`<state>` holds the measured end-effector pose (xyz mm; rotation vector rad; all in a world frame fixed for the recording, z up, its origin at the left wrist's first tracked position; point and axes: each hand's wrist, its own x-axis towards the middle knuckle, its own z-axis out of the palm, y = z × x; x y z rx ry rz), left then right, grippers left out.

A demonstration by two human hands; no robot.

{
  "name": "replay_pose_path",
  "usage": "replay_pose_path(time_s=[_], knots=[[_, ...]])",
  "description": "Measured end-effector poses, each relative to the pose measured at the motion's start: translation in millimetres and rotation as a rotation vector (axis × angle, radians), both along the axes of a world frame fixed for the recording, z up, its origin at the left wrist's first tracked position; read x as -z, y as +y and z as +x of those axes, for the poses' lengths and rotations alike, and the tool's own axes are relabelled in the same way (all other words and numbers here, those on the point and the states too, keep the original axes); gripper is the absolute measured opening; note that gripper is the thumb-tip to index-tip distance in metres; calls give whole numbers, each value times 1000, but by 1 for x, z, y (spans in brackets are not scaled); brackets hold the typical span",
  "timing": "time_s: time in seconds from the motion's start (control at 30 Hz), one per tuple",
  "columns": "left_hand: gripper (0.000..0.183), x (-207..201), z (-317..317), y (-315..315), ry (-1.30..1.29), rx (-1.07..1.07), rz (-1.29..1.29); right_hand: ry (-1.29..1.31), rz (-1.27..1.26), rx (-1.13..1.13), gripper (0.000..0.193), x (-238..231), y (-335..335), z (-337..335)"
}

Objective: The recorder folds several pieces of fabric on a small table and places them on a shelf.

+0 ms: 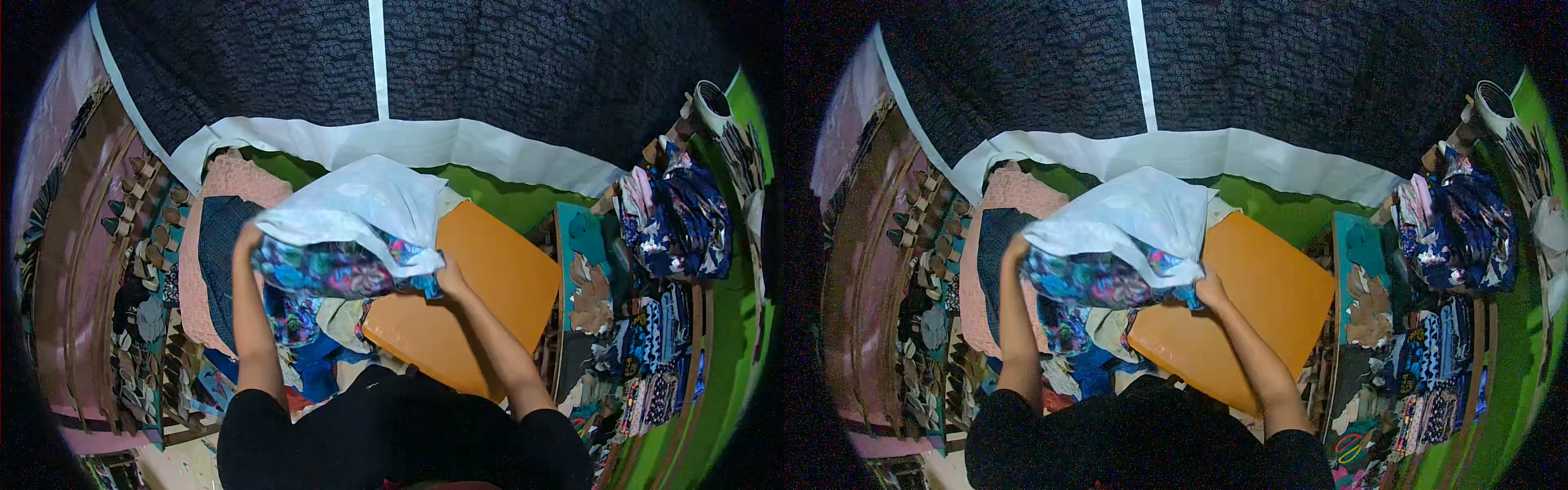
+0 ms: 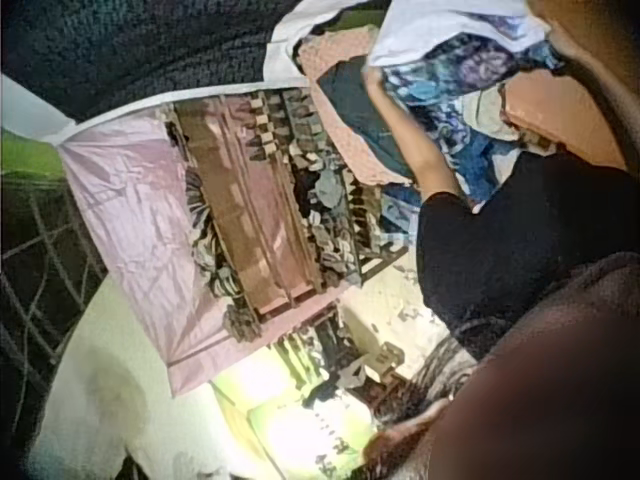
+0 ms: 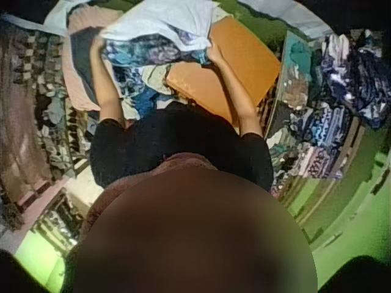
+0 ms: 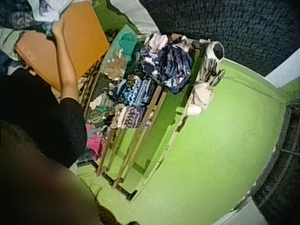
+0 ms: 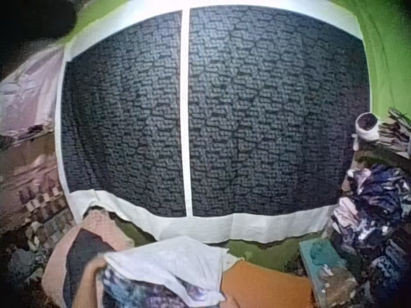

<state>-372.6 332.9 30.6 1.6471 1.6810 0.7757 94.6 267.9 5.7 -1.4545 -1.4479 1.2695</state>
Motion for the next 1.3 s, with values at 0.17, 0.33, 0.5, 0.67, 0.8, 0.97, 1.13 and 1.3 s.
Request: replay_pose_path(time_s=[0.17,0.33,0.5,0.67,0.8,0.97,1.13,1.3], knots=[[45,146,-36,-36,199,-378,14,-403,98,112,22,61,-63,-31],[60,187,32,10,-63,-383,-329,-530,140,309,18,74,-124,-19],[58,240,-65,6,-146,-220,-315,-614,354,6,21,62,-172,-50],[57,229,-57,9,-171,-176,-378,-748,469,-207,28,80,-190,-77],[56,213,-50,6,-181,-173,-440,-956,614,-215,21,87,-190,-81],[55,193,-37,-9,-192,-177,-507,-1062,570,-108,19,89,-186,-82],[54,173,-22,-30,-217,-185,-576,-1084,565,-136,22,73,-185,-72],[52,166,-5,-80,-245,-203,-646,-1057,584,-171,20,77,-198,-40]])
